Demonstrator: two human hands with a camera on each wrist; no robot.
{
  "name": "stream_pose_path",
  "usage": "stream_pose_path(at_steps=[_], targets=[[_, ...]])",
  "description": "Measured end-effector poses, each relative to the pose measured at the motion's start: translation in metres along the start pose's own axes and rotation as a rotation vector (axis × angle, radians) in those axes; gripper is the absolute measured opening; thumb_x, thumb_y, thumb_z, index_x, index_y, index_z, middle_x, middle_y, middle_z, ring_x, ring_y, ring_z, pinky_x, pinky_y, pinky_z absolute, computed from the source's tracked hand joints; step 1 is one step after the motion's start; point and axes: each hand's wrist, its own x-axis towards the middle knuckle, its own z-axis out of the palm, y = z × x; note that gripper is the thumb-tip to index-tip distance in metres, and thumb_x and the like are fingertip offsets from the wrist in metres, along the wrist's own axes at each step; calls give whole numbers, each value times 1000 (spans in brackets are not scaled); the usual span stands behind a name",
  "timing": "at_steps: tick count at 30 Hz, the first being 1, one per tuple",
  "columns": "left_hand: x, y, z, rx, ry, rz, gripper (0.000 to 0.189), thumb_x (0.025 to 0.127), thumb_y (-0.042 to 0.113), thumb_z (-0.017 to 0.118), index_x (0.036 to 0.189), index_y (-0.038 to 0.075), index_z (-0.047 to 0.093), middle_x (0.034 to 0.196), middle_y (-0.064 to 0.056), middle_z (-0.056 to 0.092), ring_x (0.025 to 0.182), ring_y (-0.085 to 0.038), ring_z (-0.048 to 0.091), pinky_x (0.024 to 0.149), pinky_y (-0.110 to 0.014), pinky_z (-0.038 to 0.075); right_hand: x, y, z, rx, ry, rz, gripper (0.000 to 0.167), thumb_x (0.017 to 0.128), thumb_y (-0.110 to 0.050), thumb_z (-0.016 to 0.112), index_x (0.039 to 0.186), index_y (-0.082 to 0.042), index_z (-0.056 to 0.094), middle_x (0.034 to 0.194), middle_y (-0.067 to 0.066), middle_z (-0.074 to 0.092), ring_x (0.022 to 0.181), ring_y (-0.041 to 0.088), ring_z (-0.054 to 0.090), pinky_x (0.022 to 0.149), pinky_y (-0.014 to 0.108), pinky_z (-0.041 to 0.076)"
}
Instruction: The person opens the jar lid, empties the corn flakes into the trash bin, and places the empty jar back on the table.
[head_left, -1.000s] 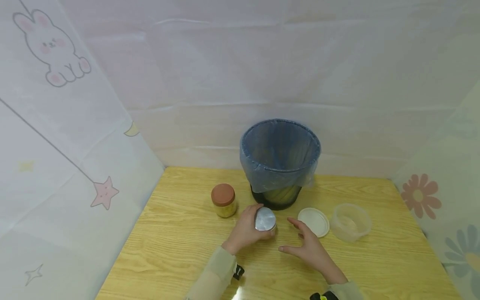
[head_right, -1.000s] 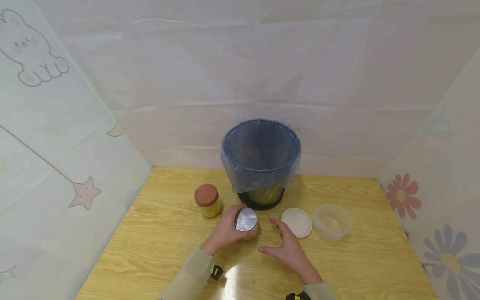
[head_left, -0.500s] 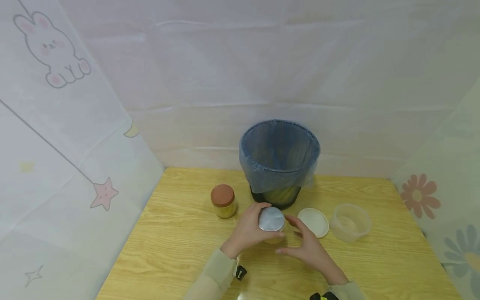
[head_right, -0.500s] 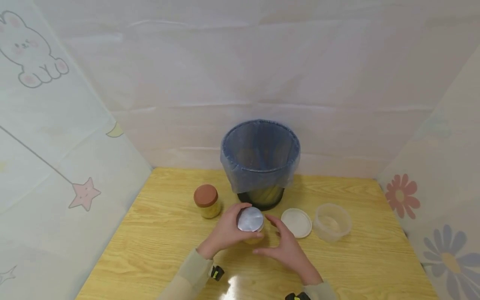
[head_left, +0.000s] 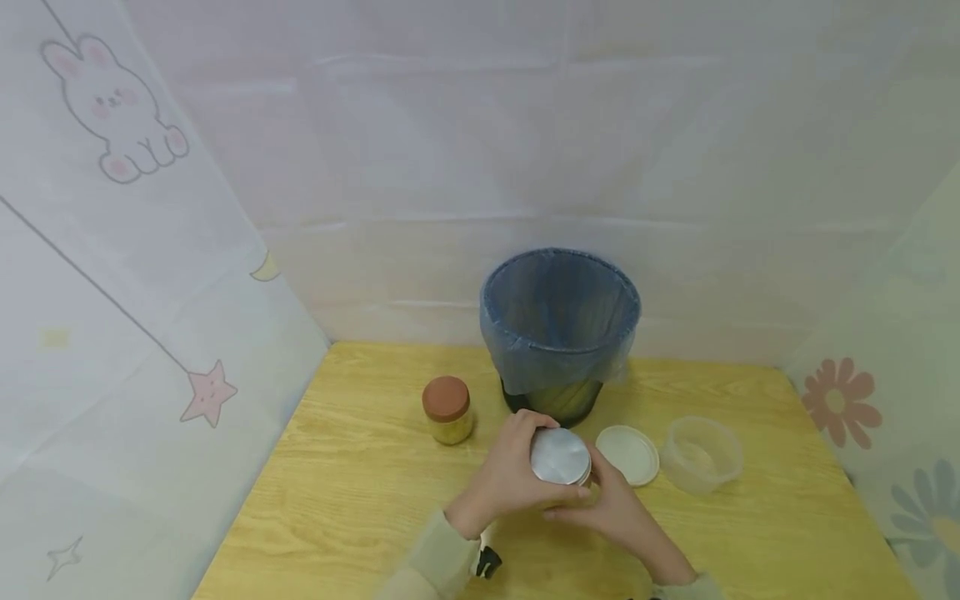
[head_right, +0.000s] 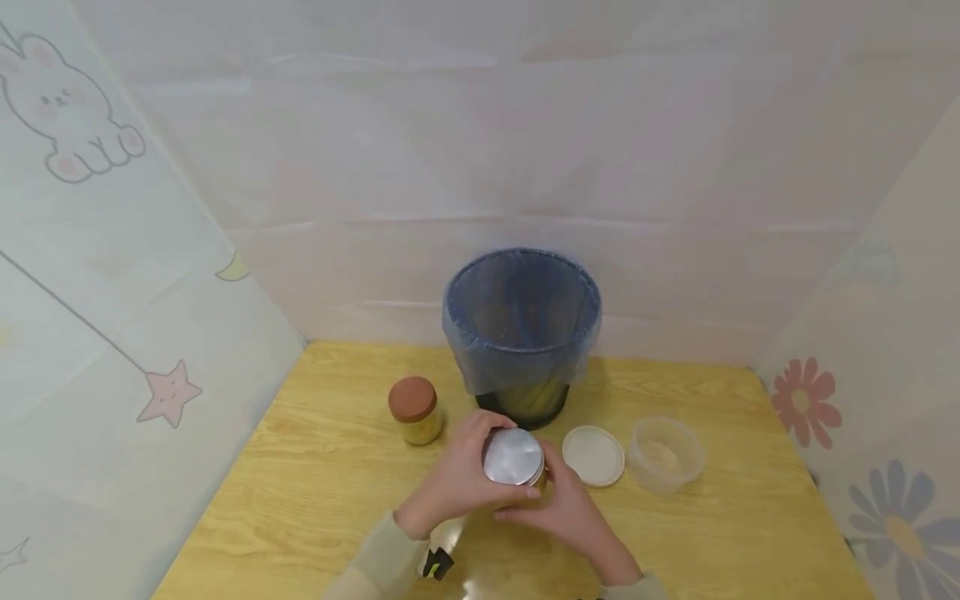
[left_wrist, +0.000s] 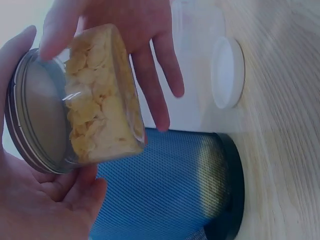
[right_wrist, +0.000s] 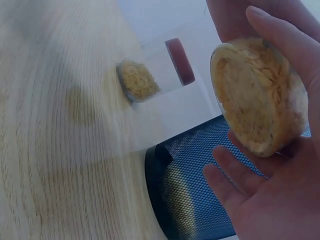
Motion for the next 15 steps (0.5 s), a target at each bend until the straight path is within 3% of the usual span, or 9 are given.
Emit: stream_pose_path(at_steps=[4, 8, 15], targets=[[-1, 5, 2, 12, -11, 21, 78, 69, 58, 90, 127, 21, 53, 119, 11, 49, 108, -9, 43, 87, -27, 47, -1, 0, 0, 7, 0, -34, 87, 76, -21, 93, 148, -19, 44, 134, 5, 57, 114, 22, 57, 90, 38, 51], [-2, 9, 0, 13, -41, 37, 80, 70, 53, 92, 130, 21, 51, 121, 10, 47, 111, -10, 42, 90, -28, 47, -2, 0, 0, -5, 15, -78, 85, 76, -20, 93, 147, -19, 46, 133, 4, 58, 113, 19, 58, 89, 37, 51], [0, 2, -11, -42, -181, 106, 93, 67, 40, 97, 145, 21, 51, 130, 6, 42, 120, -12, 39, 98, -31, 45, -3, -2, -1, -20, 13, -147, 81, 76, -20, 94, 143, -18, 49, 133, 1, 58, 120, 19, 56, 98, 35, 47]])
